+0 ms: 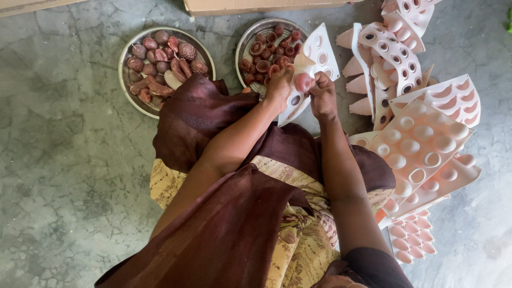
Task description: The person sits on the floor and places small reddish-brown fruits from a metal plate into the circular indentations of white plastic trays. They handle the trays and fruits by hand, filling the slots and stacking the filled trays.
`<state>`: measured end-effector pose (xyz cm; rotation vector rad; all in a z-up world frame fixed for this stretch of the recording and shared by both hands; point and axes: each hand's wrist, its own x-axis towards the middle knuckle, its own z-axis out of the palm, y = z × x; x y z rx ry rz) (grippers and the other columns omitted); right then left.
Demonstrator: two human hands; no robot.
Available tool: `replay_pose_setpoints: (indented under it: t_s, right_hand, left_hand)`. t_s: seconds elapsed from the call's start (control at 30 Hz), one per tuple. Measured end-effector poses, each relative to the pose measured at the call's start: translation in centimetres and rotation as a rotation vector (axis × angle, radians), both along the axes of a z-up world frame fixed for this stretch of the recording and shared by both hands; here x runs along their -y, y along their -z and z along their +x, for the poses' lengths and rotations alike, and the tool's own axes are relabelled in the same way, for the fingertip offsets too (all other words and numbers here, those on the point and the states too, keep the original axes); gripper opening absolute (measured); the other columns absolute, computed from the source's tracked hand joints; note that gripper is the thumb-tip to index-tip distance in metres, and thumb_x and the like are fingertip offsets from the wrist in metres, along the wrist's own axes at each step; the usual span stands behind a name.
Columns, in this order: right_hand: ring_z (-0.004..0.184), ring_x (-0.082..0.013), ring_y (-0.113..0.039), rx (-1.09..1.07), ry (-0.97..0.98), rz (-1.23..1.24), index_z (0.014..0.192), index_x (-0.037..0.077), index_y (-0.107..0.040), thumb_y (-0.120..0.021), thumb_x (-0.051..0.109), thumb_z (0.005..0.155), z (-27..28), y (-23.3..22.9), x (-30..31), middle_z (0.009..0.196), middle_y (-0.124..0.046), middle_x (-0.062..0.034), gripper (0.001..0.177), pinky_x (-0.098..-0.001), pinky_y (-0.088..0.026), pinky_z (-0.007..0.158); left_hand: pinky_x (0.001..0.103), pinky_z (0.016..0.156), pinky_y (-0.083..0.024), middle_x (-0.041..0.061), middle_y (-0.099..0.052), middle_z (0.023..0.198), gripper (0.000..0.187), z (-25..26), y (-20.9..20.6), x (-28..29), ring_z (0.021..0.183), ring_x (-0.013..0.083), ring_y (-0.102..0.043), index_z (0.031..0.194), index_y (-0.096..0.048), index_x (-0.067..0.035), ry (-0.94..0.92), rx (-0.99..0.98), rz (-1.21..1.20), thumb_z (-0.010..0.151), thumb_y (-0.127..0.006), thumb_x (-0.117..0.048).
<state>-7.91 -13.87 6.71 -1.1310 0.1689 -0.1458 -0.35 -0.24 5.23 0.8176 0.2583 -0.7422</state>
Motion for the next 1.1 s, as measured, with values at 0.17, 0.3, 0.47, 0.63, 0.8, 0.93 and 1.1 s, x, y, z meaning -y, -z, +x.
replay_pose_setpoints:
  t_s: [0.17,0.3,0.47,0.63,0.8,0.93,1.1]
  right_hand:
    - [0.079,-0.0090,-0.057,-0.055,0.097,-0.462,0.110,0.003,-0.060,-0.059,0.012,0.111,0.8,-1.4,-1.8,0.092,-0.064,-0.0010,0.009,-0.0251,-0.048,0.071]
    - [0.077,-0.0115,-0.067,-0.166,0.224,-0.418,0.112,0.008,-0.058,-0.053,0.023,0.105,0.7,-3.7,-2.8,0.097,-0.064,0.0047,0.017,-0.0270,-0.058,0.064]
    - [0.085,-0.0199,-0.069,-0.566,-0.101,-1.084,0.102,0.003,-0.071,-0.070,0.033,0.097,-0.7,0.3,1.6,0.094,-0.072,-0.0098,0.030,-0.0347,-0.057,0.069]
    - [0.091,-0.0312,-0.070,-1.039,-0.864,-1.306,0.105,0.003,-0.076,-0.076,0.041,0.092,-1.4,5.3,1.8,0.103,-0.076,-0.0178,0.040,-0.0439,-0.057,0.079]
    - [0.091,-0.0309,-0.070,-0.914,-1.248,-1.361,0.108,0.004,-0.074,-0.074,0.036,0.092,-1.1,6.5,-5.0,0.103,-0.075,-0.0172,0.036,-0.0443,-0.056,0.079]
    - [0.091,-0.0306,-0.069,-0.834,-0.984,-1.481,0.111,0.004,-0.072,-0.072,0.033,0.093,-0.7,5.3,-2.7,0.103,-0.073,-0.0167,0.034,-0.0446,-0.056,0.080]
    - [0.091,-0.0303,-0.068,-1.060,-0.701,-1.654,0.115,0.004,-0.070,-0.070,0.029,0.094,-2.3,3.8,4.4,0.103,-0.072,-0.0161,0.032,-0.0450,-0.056,0.080]
  left_hand:
    - [0.035,0.079,-0.058,0.008,-0.072,0.091,0.039,0.8,0.4,0.0,0.080,0.0180,-0.069,0.102,-0.066,-0.004,-0.076,0.061,0.250,0.107,-0.045,-0.036]
    - [0.038,0.079,-0.053,0.009,-0.069,0.093,0.039,1.2,1.0,-0.4,0.083,0.0182,-0.063,0.102,-0.064,-0.003,-0.204,0.083,0.213,0.109,-0.049,-0.038]
    - [0.039,0.083,-0.050,0.012,-0.067,0.097,0.038,3.0,1.8,-0.9,0.088,0.0206,-0.062,0.103,-0.063,-0.002,-0.303,0.236,0.424,0.108,-0.048,-0.036]
    - [0.040,0.086,-0.050,0.012,-0.067,0.100,0.030,2.6,0.6,-1.1,0.093,0.0232,-0.064,0.109,-0.063,-0.003,-0.319,0.462,0.540,0.106,-0.050,-0.030]
    - [0.041,0.084,-0.052,0.013,-0.060,0.109,0.025,2.4,0.2,-1.0,0.096,0.0245,-0.064,0.109,-0.065,-0.005,-0.261,0.554,0.735,0.095,-0.071,-0.025]
    - [0.042,0.080,-0.054,0.012,-0.059,0.109,0.045,1.9,-0.4,-1.0,0.094,0.0270,-0.064,0.117,-0.061,-0.007,-0.254,0.479,0.629,0.076,-0.079,-0.005]
    - [0.037,0.086,-0.055,0.012,-0.063,0.128,0.063,1.7,-0.1,-1.0,0.110,0.0223,-0.065,0.144,-0.046,-0.015,-0.087,0.284,0.458,0.085,-0.064,0.002]
